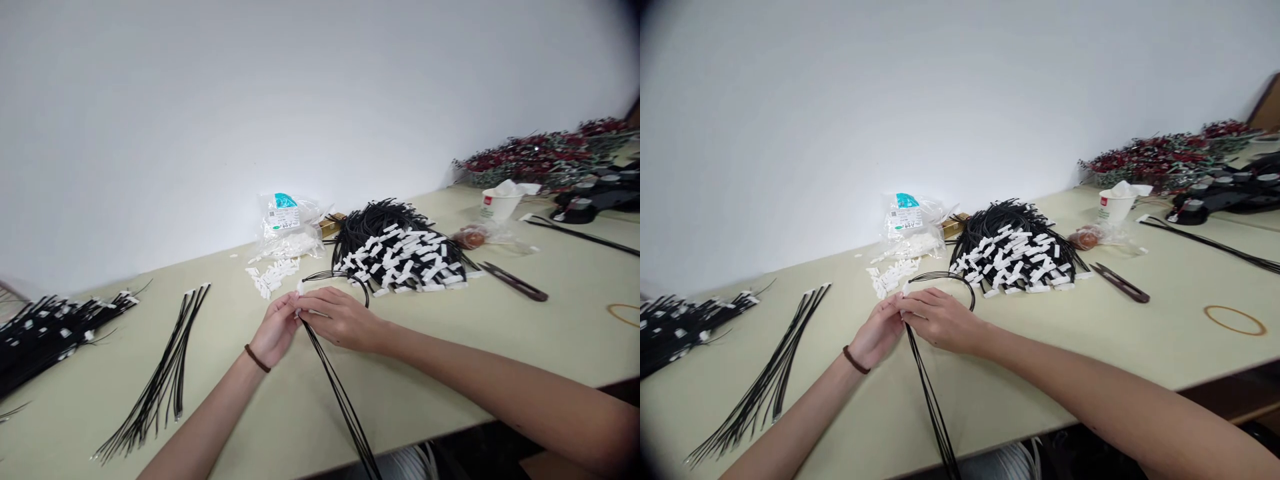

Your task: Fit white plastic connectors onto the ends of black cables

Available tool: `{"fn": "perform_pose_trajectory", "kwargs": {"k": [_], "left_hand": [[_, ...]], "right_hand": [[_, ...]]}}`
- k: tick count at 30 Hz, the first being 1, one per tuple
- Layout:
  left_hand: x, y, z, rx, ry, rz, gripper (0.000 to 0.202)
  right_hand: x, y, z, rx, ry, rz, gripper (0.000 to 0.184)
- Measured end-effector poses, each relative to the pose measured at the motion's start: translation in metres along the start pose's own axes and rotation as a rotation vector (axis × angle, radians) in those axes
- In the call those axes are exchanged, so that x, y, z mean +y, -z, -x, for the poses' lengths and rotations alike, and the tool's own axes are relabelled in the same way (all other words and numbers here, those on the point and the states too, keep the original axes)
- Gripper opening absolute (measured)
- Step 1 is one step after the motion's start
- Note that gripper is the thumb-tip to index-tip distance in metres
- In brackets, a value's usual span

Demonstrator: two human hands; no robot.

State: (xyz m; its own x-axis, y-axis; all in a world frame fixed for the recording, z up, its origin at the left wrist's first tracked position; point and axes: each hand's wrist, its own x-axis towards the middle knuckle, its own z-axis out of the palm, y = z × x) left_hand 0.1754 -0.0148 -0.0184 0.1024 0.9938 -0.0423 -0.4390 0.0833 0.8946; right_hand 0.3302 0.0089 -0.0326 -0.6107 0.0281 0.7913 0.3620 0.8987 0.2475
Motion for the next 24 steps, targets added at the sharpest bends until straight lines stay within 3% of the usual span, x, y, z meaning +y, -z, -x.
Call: {"fn": "perform_pose_trajectory", "kwargs": {"k": [12, 16, 20, 24], "left_hand": [[0.007, -0.001, 0.001, 0.016, -0.012, 0.057, 0.017], [0.010, -0.003, 0.001, 0.014, -0.019, 0.074, 0.016], [0.008, -0.003, 0.001, 0.032, -0.041, 0.091, 0.016], [0.004, -0.003, 0.001, 0.029, -0.034, 0.094, 0.019]], "right_hand": [[0.025, 0.016, 0.003, 0.138, 0.029, -0.015, 0.019], [0.035, 0.022, 0.004, 0.108, -0.033, -0.020, 0.026], [0.030, 0.020, 0.003, 0.135, -0.068, -0.035, 0.015], [0.015, 0.014, -0.001, 0.178, 0.022, -0.012, 0.016]]}}
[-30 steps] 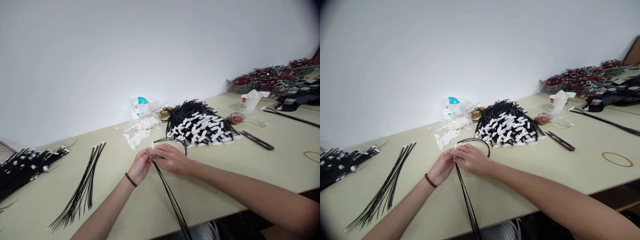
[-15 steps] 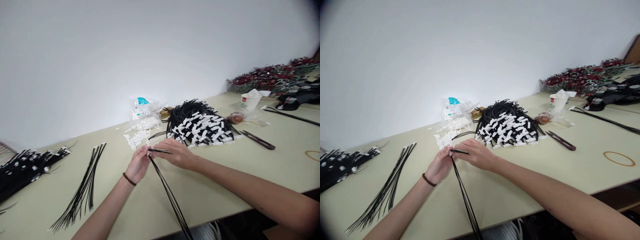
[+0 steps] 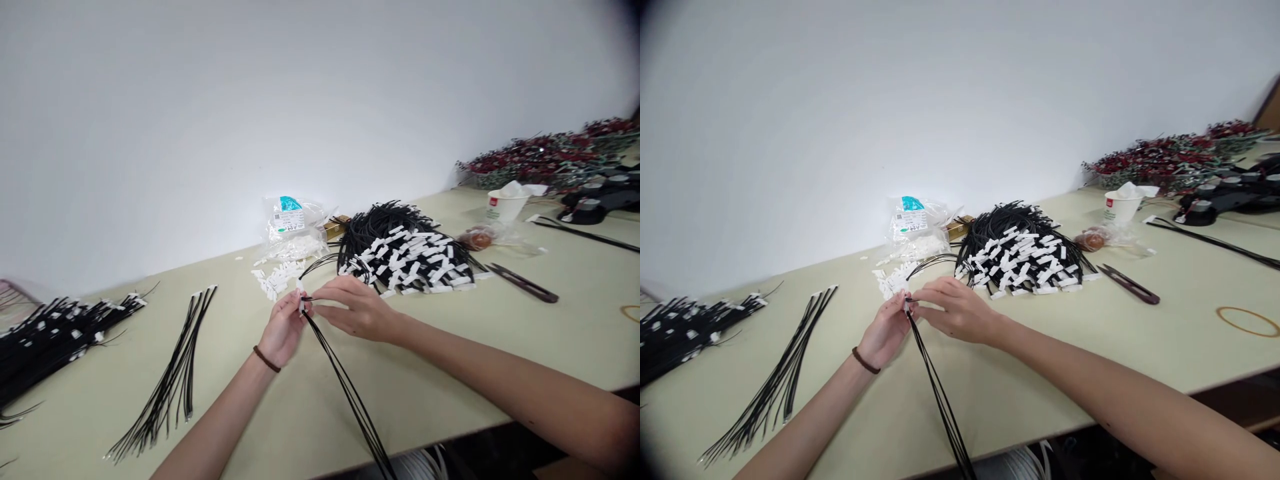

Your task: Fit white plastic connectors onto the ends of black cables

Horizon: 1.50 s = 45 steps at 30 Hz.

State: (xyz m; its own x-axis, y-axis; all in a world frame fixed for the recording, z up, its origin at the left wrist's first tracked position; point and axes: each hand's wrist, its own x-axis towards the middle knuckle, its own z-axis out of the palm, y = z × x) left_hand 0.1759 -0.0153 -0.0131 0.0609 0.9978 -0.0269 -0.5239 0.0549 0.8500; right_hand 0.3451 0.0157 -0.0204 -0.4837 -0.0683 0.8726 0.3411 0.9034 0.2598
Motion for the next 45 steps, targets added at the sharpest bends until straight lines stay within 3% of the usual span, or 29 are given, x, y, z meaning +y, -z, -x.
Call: {"fn": "perform_pose_trajectory", "kwargs": {"k": [15, 45], "left_hand": [[-0.008, -0.006, 0.003, -0.029, 0.020, 0.000, 0.015], [-0.013, -0.004, 0.004, -0.022, 0.028, -0.013, 0.015]], "right_hand": [[-0.006, -0.009, 0.003, -0.026, 0.043, 0.036, 0.008], [-0.005, -0.010, 0.003, -0.083, 0.064, 0.019, 0.012]]}}
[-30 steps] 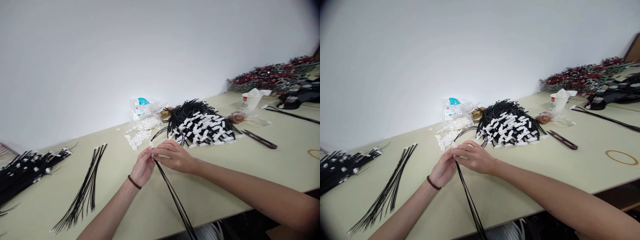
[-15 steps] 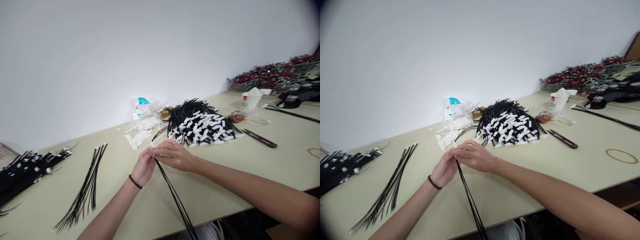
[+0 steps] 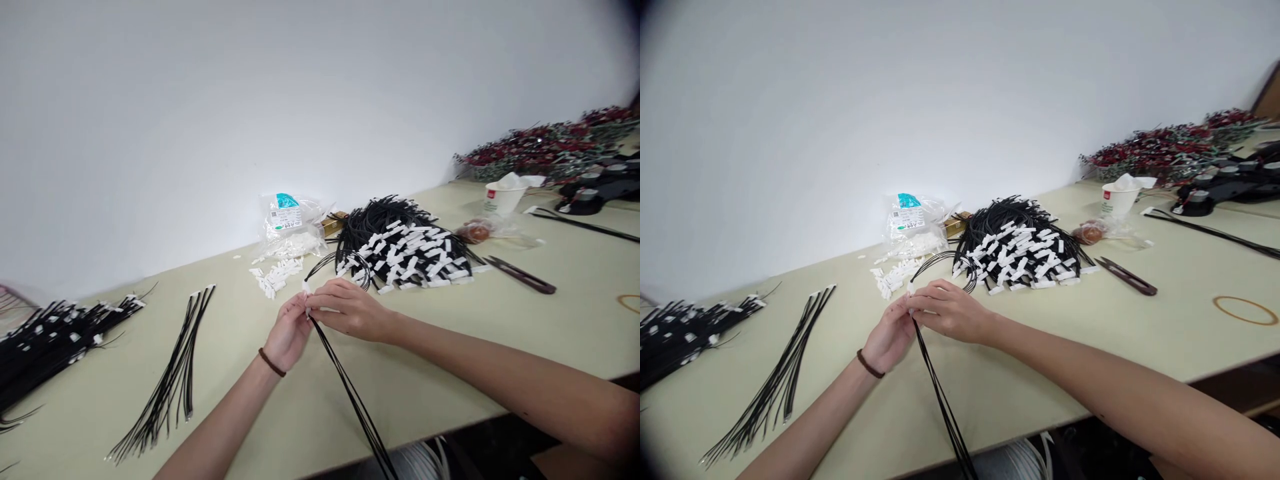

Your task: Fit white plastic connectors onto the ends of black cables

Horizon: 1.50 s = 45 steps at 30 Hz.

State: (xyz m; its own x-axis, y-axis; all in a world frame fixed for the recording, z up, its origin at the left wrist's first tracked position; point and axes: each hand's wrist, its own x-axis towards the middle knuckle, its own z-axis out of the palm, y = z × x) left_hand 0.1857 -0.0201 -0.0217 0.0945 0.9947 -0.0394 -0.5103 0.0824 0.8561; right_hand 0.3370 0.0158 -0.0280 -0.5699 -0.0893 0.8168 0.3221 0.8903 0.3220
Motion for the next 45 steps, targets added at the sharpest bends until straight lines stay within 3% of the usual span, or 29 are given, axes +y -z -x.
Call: {"fn": "perform_pose_trajectory", "kwargs": {"k": [21, 26, 30, 35, 40, 42, 45], "left_hand": [[0.000, -0.002, 0.000, -0.027, -0.018, -0.010, 0.016], [-0.001, 0.001, 0.000, -0.021, -0.001, -0.014, 0.018], [0.001, 0.001, -0.001, 0.017, -0.033, -0.026, 0.019], [0.003, 0.002, -0.003, 0.070, -0.070, -0.050, 0.024], [0.003, 0.003, -0.004, 0.120, -0.085, -0.056, 0.027], [0.003, 0.004, -0.005, 0.129, -0.085, -0.065, 0.027], [0.004, 0.005, -0.005, 0.139, -0.087, -0.080, 0.028]], "right_hand": [[-0.006, 0.004, -0.009, 0.046, -0.008, -0.029, 0.009], [-0.007, 0.004, -0.007, 0.037, -0.065, -0.139, 0.009], [-0.010, 0.006, -0.007, 0.055, -0.261, -0.416, 0.014], [-0.010, 0.014, -0.013, 0.109, -0.719, -0.733, 0.021], [0.011, 0.024, -0.019, 0.453, -1.118, -1.218, 0.023], [0.029, 0.028, -0.016, 0.614, -1.177, -1.218, 0.024], [0.056, 0.035, -0.007, 0.795, -1.220, -0.988, 0.025]]}}
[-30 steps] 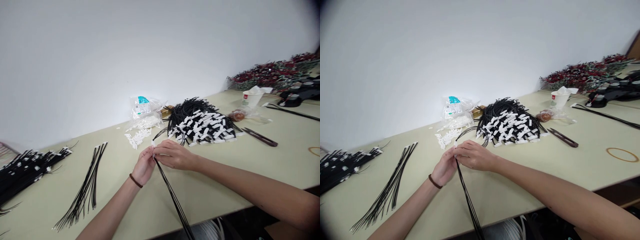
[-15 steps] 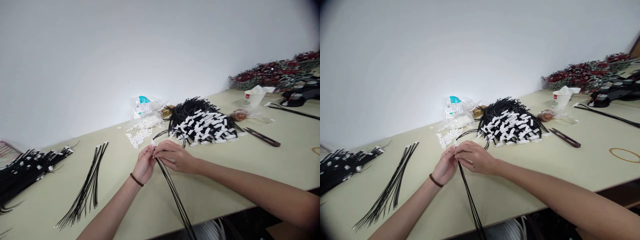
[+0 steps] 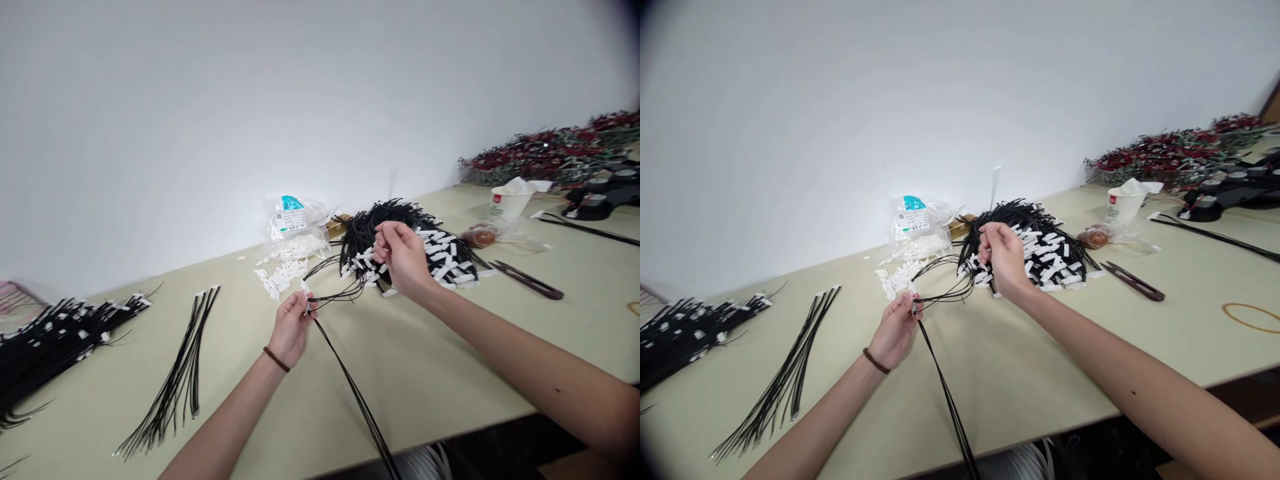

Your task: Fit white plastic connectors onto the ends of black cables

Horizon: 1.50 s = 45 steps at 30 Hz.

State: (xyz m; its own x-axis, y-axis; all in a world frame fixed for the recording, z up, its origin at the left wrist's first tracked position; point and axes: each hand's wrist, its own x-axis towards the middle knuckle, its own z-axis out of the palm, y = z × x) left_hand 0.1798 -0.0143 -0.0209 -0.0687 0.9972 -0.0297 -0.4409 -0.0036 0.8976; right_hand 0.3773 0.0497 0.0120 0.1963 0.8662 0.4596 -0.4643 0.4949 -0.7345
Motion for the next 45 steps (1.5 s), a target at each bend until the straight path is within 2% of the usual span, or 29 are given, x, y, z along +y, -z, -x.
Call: {"fn": "perform_pose_trajectory", "kwargs": {"k": [3, 6, 8, 11, 14, 18, 25, 35, 45], "left_hand": [[0.001, 0.000, 0.000, -0.002, 0.004, -0.005, 0.030], [0.001, 0.001, 0.000, -0.037, 0.003, -0.031, 0.028], [0.001, 0.002, 0.000, -0.059, 0.000, -0.055, 0.028], [0.000, 0.003, 0.000, -0.084, -0.005, -0.089, 0.028], [-0.001, 0.004, 0.000, -0.131, -0.011, -0.126, 0.027], [-0.001, 0.004, 0.000, -0.164, -0.014, -0.134, 0.025], [0.000, 0.004, 0.001, -0.180, -0.028, -0.127, 0.025], [0.002, 0.001, 0.003, -0.191, -0.024, -0.128, 0.026], [0.002, 0.002, 0.002, -0.186, -0.020, -0.130, 0.027]], "right_hand": [[-0.003, 0.011, -0.012, 0.124, 0.170, 0.180, 0.022], [-0.009, 0.009, -0.005, 0.088, 0.395, 0.461, 0.020], [-0.011, 0.003, 0.007, -0.067, 0.604, 0.661, 0.019], [-0.007, -0.007, 0.025, -0.382, 0.903, 0.868, 0.015], [0.000, -0.011, 0.035, -0.562, 1.048, 1.017, 0.013], [0.003, -0.011, 0.038, -0.626, 1.075, 1.113, 0.016], [-0.002, -0.008, 0.034, -0.681, 1.038, 1.111, 0.018], [-0.004, -0.010, 0.035, -0.685, 1.044, 1.066, 0.015], [-0.006, -0.009, 0.034, -0.705, 1.064, 1.116, 0.022]]}}
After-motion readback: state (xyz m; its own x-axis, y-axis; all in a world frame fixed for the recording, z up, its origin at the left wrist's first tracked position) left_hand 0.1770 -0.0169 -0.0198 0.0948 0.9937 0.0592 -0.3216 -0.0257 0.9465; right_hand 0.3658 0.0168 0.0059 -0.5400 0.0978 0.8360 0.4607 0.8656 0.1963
